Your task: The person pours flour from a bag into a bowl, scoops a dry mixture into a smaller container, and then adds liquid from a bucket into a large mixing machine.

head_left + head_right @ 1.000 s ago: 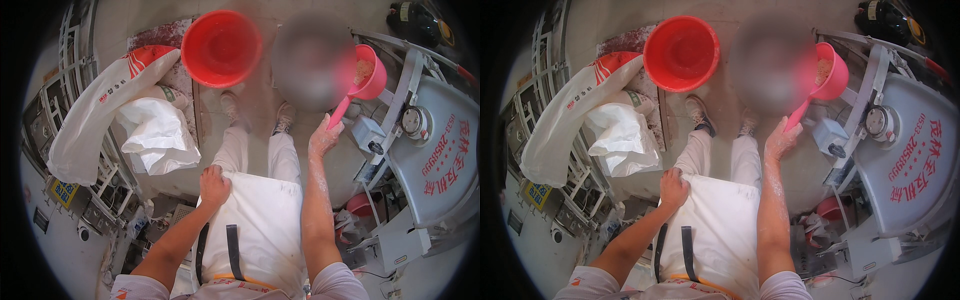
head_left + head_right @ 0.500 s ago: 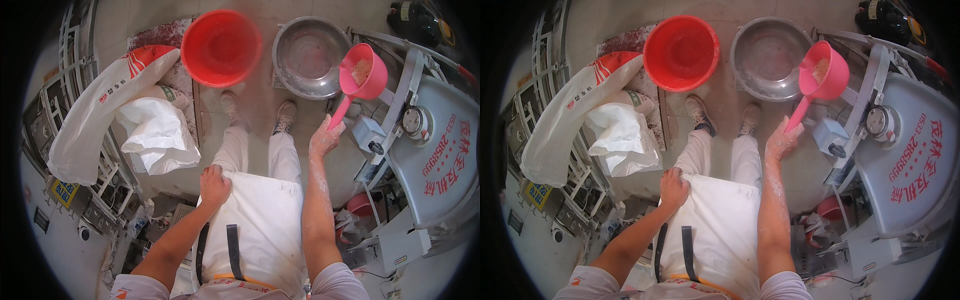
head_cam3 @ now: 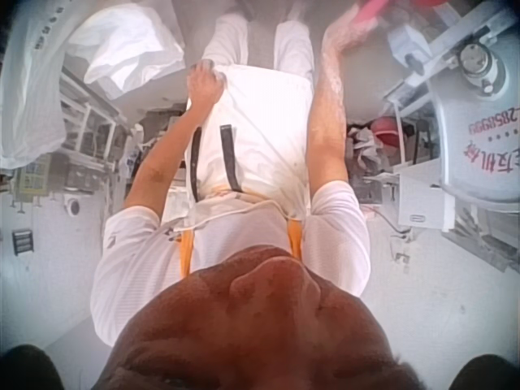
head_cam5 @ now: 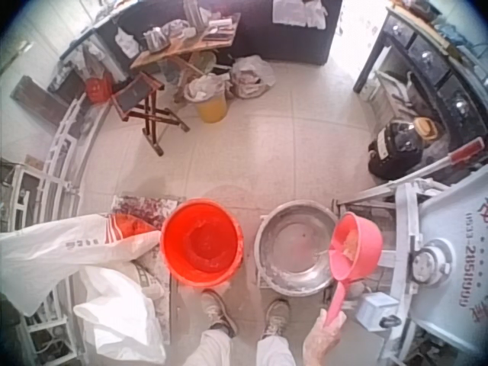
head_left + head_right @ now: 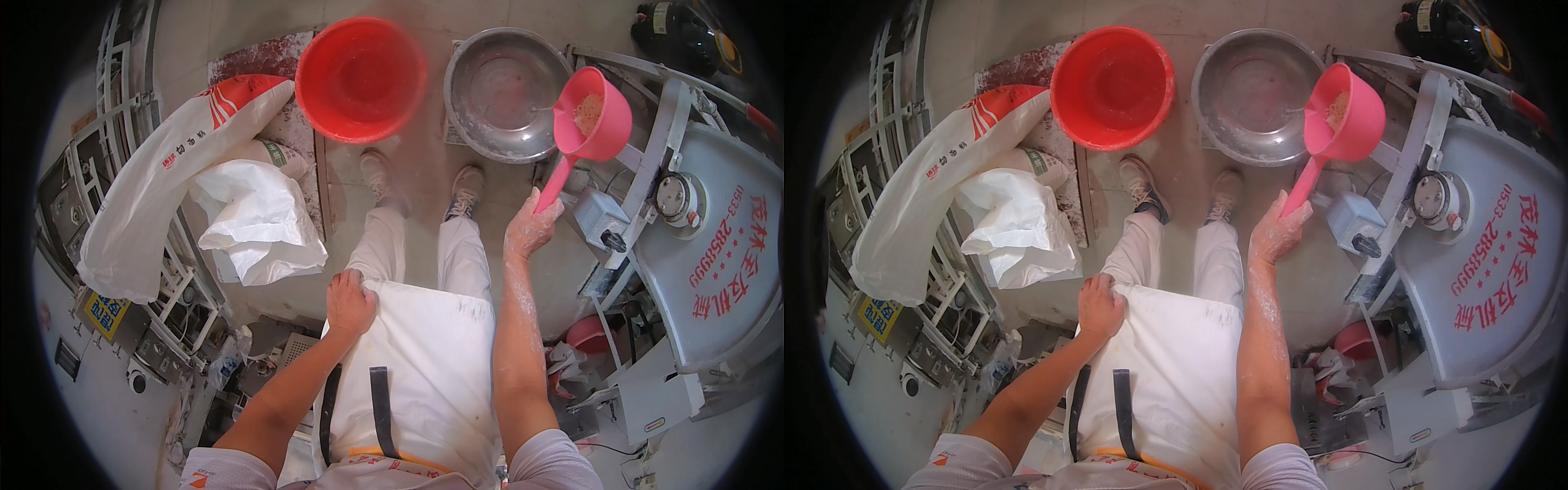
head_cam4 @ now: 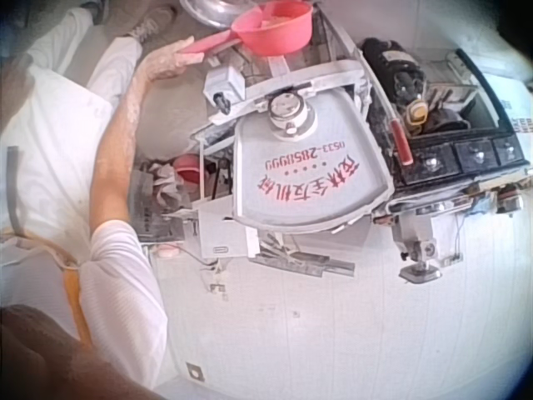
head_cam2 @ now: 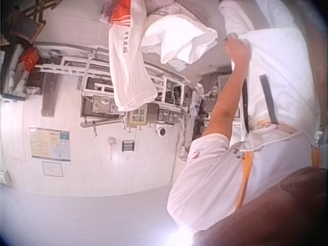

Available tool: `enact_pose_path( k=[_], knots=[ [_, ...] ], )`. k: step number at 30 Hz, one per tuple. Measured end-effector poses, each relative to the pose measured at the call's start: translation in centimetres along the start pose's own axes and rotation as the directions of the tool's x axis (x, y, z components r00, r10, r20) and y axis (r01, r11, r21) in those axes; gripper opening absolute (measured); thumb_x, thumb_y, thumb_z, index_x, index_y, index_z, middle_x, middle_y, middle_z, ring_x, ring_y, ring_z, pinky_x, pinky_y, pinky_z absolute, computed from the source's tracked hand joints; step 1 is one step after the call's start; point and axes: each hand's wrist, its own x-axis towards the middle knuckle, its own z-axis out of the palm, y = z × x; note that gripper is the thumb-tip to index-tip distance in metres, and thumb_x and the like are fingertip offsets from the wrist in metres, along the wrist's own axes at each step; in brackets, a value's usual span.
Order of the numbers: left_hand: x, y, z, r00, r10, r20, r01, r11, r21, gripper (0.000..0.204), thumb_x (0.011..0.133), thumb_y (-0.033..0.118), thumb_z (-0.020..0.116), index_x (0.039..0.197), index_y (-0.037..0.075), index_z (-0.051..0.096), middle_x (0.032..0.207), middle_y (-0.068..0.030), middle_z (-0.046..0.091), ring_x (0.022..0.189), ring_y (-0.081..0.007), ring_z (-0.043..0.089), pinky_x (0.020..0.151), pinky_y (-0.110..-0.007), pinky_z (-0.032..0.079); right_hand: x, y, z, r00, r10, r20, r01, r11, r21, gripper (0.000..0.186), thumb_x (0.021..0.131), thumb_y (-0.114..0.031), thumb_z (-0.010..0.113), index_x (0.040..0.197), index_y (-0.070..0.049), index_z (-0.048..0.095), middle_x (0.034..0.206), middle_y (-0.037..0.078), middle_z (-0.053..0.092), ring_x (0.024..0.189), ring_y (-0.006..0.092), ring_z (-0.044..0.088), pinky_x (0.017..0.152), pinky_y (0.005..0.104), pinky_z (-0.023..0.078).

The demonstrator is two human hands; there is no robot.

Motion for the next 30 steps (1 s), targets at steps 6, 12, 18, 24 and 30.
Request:
enact_pose_path(
  k=[6, 12, 18, 24, 30],
  knots=[
    [-0.07, 0.11, -0.2, 1.0, 0.0, 0.003, 0.0, 1.0, -0.006, 0.028, 0.084, 0.019, 0.059, 0.108, 0.005, 0.06, 0.111, -0.0131, 0.062, 0.115, -0.0345, 0.056, 0.098, -0.047, 0.044, -0.11, 0.13, -0.08, 1.0, 0.007, 0.015, -0.007, 1.0, -0.021, 0.044, 0.102, -0.034, 0.067, 0.124, 0.0, 0.051, 0.098, 0.029, 0.069, 0.091, 0.0502, 0.067, 0.075, 0.0565, 0.051],
    [-0.13, -0.32, 0.2, 1.0, 0.014, 0.0, -0.014, 1.0, 0.001, 0.028, 0.084, 0.019, 0.059, 0.108, 0.005, 0.059, 0.112, -0.0137, 0.061, 0.115, -0.0351, 0.056, 0.098, -0.048, 0.044, -0.35, 0.26, -0.04, 1.0, -0.023, -0.01, 0.023, 0.999, -0.026, 0.043, 0.101, -0.034, 0.067, 0.125, -0.002, 0.051, 0.101, 0.027, 0.069, 0.093, 0.0499, 0.067, 0.077, 0.0564, 0.051],
    [-0.23, -0.24, 0.25, 1.0, 0.011, -0.003, -0.011, 1.0, -0.002, 0.028, 0.084, 0.02, 0.058, 0.107, 0.005, 0.059, 0.111, -0.014, 0.061, 0.114, -0.0352, 0.056, 0.098, -0.048, 0.044, -0.36, 0.37, -0.09, 1.0, -0.001, 0.004, 0.002, 0.999, -0.037, 0.043, 0.101, -0.034, 0.067, 0.125, -0.002, 0.052, 0.101, 0.027, 0.069, 0.094, 0.0497, 0.067, 0.077, 0.0563, 0.051],
    [-0.25, -0.07, 0.11, 1.0, 0.009, 0.001, -0.009, 1.0, 0.009, 0.027, 0.084, 0.02, 0.058, 0.107, 0.005, 0.059, 0.111, -0.014, 0.061, 0.114, -0.0346, 0.056, 0.098, -0.048, 0.044, -0.54, 0.51, -0.32, 1.0, -0.002, 0.016, 0.003, 0.999, -0.054, 0.044, 0.101, -0.035, 0.068, 0.126, -0.002, 0.052, 0.101, 0.027, 0.069, 0.093, 0.0497, 0.067, 0.077, 0.0563, 0.052],
    [-0.32, -0.13, 0.26, 1.0, 0.006, -0.001, -0.006, 1.0, 0.013, 0.027, 0.084, 0.02, 0.059, 0.107, 0.005, 0.059, 0.112, -0.0134, 0.062, 0.115, -0.034, 0.056, 0.099, -0.047, 0.044, -0.73, 0.48, -0.5, 1.0, -0.026, -0.012, 0.025, 0.996, -0.081, 0.046, 0.101, -0.035, 0.068, 0.128, -0.002, 0.052, 0.099, 0.028, 0.07, 0.091, 0.0496, 0.068, 0.075, 0.0563, 0.052]
  ],
)
